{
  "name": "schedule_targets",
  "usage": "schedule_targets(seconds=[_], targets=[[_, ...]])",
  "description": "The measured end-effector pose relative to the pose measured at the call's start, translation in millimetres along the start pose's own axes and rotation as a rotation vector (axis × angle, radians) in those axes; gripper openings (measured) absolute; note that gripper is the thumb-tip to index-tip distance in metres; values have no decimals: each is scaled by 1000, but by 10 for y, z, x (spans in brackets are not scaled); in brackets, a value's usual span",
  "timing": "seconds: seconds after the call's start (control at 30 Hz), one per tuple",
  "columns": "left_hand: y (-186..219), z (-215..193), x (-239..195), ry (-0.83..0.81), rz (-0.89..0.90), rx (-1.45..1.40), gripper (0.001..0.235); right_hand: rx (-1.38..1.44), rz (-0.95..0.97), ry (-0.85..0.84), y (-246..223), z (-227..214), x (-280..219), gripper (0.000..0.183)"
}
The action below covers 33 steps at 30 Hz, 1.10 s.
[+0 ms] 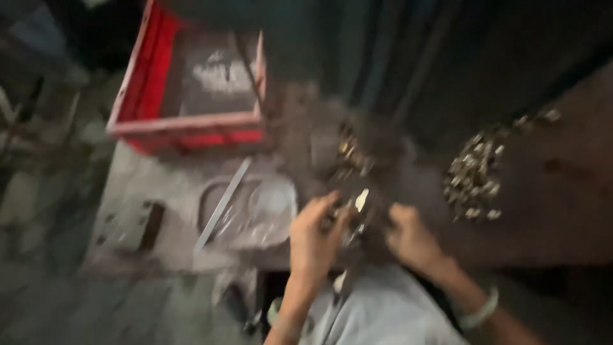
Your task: The person picks small brass fittings one at a time from a pile on the workbench, dips them into a tray of slurry-like liquid, and places them onto a mounting plate next to the tray, repeating the cycle throughout the episode.
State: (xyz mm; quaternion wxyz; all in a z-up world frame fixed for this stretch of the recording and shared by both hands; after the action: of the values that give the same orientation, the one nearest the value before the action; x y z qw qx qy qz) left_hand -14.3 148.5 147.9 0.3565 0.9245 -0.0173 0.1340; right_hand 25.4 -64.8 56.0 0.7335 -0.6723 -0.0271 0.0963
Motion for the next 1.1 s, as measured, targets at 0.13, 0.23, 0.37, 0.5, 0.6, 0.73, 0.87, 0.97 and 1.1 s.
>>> schedule_targets(seconds=[0.13,0.23,0.37,0.5,0.6,0.73,0.87,0.97,1.1], targets=[[-264,118,-192,-421,-105,-309,23,-762,28,-398,-395,133,-271,26],[-763,-20,-163,-469,-194,-414,20,-957,147,-589,-382,122,-370,23],[-638,-863,135,317,-449,-774,23,-883,-400,-349,-706,339,-283,25],[-221,-505,83,241,-118,-325,25,-958,-555,-363,-214,252,-78,11],[85,-17,2,-23,-52,-230,30,-913,-437,-304,-143,194,33,21],[426,-82,179,169,-64,-409,30,-256,-105,-156,-516,369,122,30],[534,-306,363,202,88,-377,34,280,-249,4,-828,586,178,27],[323,-326,291,209,-51,-619,36,262,-324,111,-410,335,349,23],[30,486,-169,200,-34,-248,23,66,24,-103,-372,126,484,18]])
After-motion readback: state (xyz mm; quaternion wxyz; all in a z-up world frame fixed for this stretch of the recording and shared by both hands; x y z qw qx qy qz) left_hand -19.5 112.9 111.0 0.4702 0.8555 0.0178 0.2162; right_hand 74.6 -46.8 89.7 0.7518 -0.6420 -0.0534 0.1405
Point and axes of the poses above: each hand's wrist, its own x-axis towards the middle knuckle, its own z-axis out of the palm, y = z × x, the point moved 5 cm from there along x, towards the middle knuckle, and after that the axes turned 13 degrees about x, right-handed, at the moved point
